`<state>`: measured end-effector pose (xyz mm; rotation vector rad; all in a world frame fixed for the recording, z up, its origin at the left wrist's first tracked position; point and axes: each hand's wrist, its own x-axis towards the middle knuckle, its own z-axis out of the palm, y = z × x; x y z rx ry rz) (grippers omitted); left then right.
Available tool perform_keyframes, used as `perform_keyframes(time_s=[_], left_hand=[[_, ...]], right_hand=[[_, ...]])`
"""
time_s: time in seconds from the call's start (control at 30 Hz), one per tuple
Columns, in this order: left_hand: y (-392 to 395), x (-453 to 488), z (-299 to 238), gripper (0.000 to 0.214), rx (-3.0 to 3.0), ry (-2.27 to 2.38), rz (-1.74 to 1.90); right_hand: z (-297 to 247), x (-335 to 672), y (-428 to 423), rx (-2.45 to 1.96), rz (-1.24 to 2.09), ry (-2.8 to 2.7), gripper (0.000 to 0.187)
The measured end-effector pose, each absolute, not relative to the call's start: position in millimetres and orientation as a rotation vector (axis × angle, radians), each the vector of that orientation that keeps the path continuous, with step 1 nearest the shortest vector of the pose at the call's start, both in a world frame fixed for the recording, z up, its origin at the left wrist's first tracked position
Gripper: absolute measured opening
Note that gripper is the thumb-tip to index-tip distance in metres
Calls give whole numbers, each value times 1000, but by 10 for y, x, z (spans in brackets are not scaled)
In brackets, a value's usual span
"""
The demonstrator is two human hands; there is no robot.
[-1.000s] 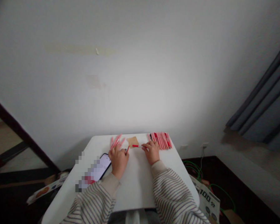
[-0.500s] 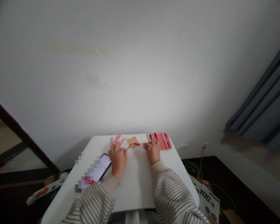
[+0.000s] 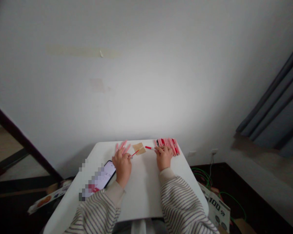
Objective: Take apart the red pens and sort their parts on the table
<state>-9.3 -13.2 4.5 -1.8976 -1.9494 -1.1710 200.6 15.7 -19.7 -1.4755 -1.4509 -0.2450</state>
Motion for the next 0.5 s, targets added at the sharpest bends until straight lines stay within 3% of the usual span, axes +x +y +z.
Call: perform_keyframes(time_s=[0.5], left_hand=[[-120, -92, 13, 16, -1929, -1918, -1138]], right_hand=[[-216, 2035, 171, -1506, -216, -1460, 20]])
